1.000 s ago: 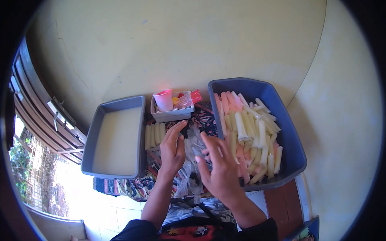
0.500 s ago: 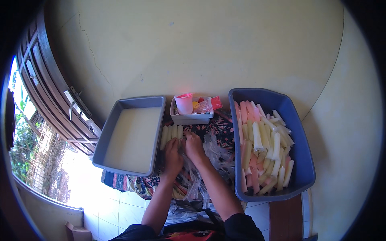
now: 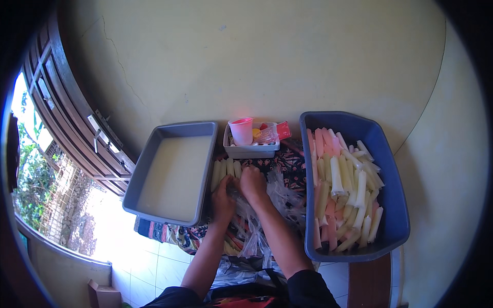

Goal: The person organizes sticks of packaged frozen snacks by hand into a container, moving them one by one from another bin and aligning them.

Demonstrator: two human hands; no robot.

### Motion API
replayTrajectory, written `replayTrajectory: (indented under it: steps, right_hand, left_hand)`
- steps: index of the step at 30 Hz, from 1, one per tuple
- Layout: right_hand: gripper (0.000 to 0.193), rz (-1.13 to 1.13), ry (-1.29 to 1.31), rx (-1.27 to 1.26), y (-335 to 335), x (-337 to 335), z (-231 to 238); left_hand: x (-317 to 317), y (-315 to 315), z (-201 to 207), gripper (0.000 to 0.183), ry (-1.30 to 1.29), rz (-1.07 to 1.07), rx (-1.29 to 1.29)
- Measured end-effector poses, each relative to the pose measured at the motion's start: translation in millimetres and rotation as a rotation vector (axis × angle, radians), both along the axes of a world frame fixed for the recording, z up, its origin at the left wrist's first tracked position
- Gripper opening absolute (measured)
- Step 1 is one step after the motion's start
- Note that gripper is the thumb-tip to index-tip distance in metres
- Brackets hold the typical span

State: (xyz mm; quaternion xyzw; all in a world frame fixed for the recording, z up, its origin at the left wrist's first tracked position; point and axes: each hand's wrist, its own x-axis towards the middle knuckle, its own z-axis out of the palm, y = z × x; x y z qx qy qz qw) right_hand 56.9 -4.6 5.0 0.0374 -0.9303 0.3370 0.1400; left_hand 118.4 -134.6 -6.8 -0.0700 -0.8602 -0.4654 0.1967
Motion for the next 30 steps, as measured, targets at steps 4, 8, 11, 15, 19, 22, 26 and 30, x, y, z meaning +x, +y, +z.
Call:
replayTrajectory:
  steps: [4,8,11,15,19,22,26,30]
  right_hand:
    - [0.048,-0.058,-0.02,0.036,0,2,2]
    - [0.042,-0.054,0.084,0.045,0,8,-2]
    - [0.037,-0.048,0.004,0.084,2,16,2]
    - [0.034,0.001,0.009,0.044,8,26,6]
    - [0.041,-0.026,0.192,-0.042,10,42,12]
    - [0.049,-0.076,0.212,-0.115,10,54,27]
    - [0.051,-0.076,0.284,-0.134,26,71,54]
    - [0.048,-0.109,0.415,-0.146,32,103,94]
  left_hand:
    - [-4,0,0,0.062,0.012,-0.024,-0.066]
    - [-14,-2,-5,0.064,0.073,-0.068,-0.038]
    - [-20,-1,-3,0.065,0.036,-0.08,-0.035]
    - [-23,-1,4,0.067,0.04,-0.091,-0.082]
    - [-33,9,5,0.065,0.099,-0.152,-0.135]
    - [-42,15,9,0.068,0.159,-0.225,-0.023]
    - [-39,27,40,0.069,0.208,-0.273,0.059]
    - [-17,40,92,0.074,0.228,-0.324,0.152]
